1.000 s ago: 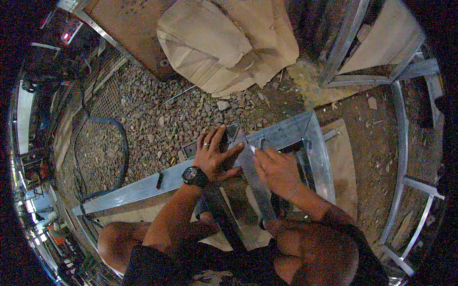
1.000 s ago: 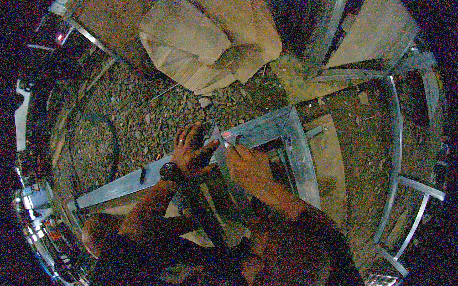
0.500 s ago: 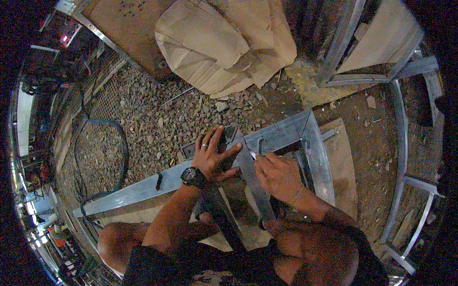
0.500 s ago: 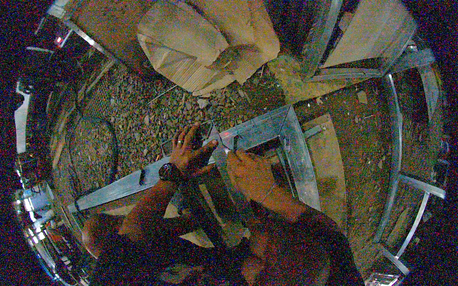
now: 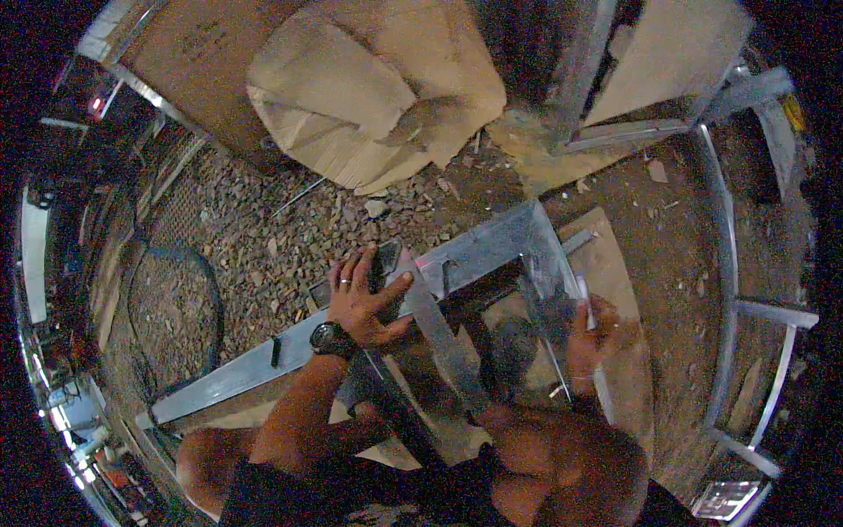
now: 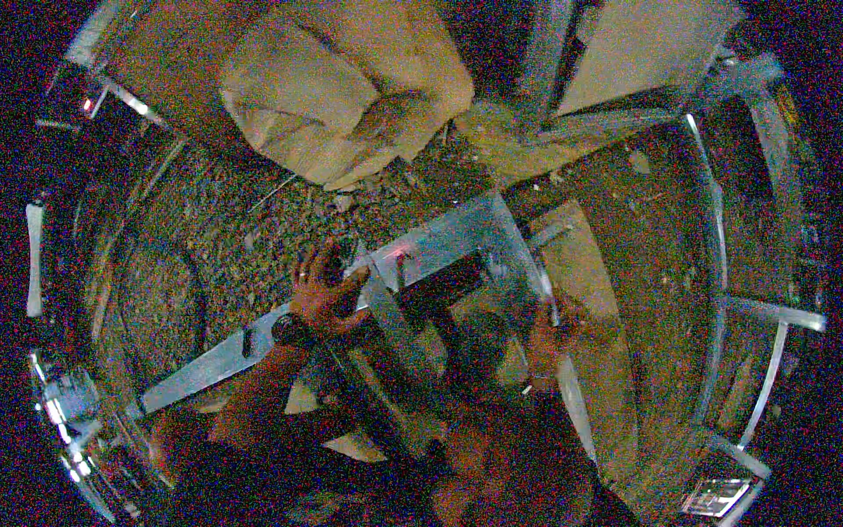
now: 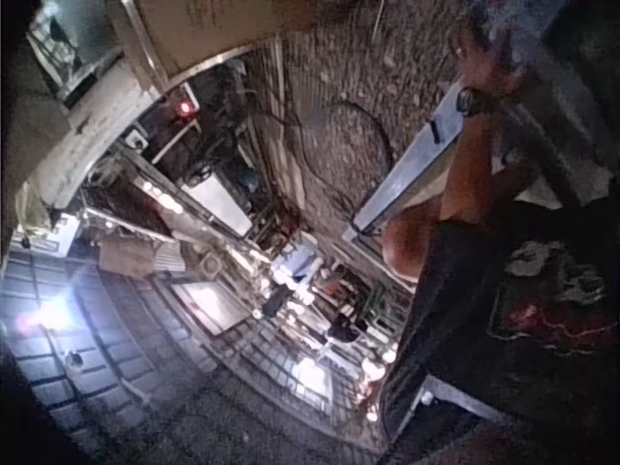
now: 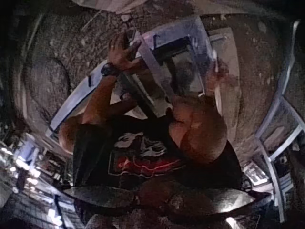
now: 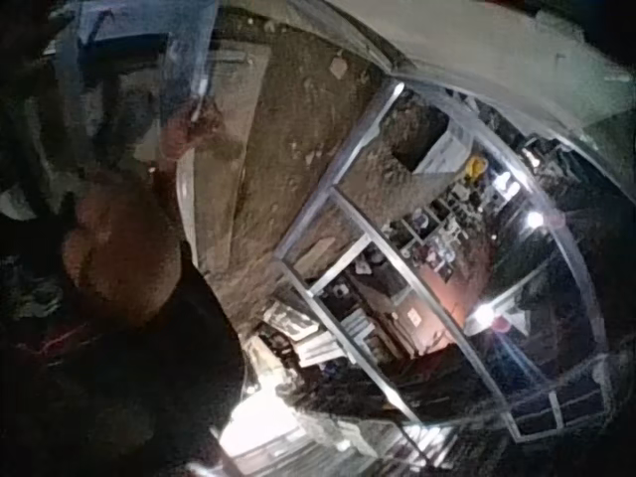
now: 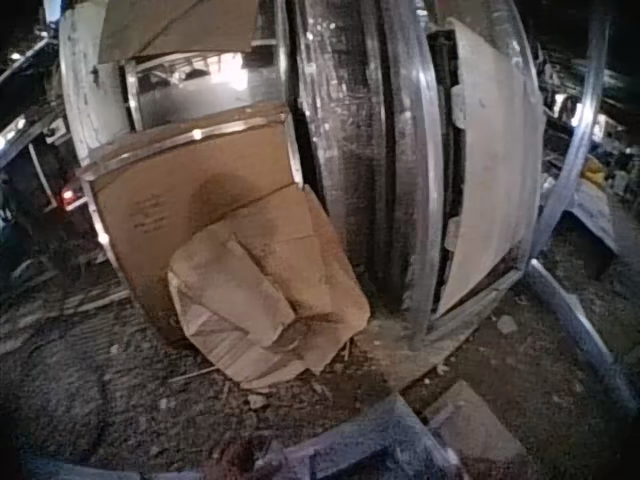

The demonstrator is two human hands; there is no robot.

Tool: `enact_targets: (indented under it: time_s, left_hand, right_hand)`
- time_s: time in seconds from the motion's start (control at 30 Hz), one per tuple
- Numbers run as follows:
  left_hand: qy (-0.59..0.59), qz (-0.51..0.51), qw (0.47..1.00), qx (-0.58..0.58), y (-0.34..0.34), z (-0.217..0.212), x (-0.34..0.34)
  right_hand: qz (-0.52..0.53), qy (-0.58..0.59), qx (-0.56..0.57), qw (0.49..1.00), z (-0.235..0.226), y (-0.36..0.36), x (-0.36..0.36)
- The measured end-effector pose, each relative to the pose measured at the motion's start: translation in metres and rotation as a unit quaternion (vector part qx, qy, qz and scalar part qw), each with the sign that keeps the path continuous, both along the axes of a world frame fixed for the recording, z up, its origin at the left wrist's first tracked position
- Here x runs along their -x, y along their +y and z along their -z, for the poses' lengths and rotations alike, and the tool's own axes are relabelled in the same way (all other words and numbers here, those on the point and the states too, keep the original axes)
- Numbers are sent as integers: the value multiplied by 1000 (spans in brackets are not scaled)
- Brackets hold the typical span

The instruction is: The person sits on the ground and uses a marker and a square tool to mark lines on a metal frame. They repeatedly reposition the square and draw along its edges to create reference marks on the frame.

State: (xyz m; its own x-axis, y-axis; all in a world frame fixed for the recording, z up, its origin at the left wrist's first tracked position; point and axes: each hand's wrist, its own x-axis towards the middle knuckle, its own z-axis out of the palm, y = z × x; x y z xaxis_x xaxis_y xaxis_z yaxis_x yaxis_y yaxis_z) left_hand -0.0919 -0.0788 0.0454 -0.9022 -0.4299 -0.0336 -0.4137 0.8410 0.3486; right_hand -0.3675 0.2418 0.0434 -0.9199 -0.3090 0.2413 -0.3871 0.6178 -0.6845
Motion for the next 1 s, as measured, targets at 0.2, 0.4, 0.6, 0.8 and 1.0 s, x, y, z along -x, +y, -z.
enact_targets:
  time_s: [0.2,0.4,0.6,0.8,1.0]
  left_hand:
    - [25,6,1000,3,-4,-1,-6]
    - [58,3,998,23,-2,0,-5]
    - [49,17,998,36,-5,13,-7]
    - [29,7,999,25,-4,7,-3]
    - [-1,10,1000,6,-4,1,1]
  right_hand:
    - [-40,71,-121,989,-10,-13,-16]
    - [-42,116,-120,985,-16,-13,-18]
    - [-8,75,-70,995,-23,-9,-20]
    - [-125,102,33,986,-46,-29,-17]
    - [-388,-61,-64,917,-45,-102,-14]
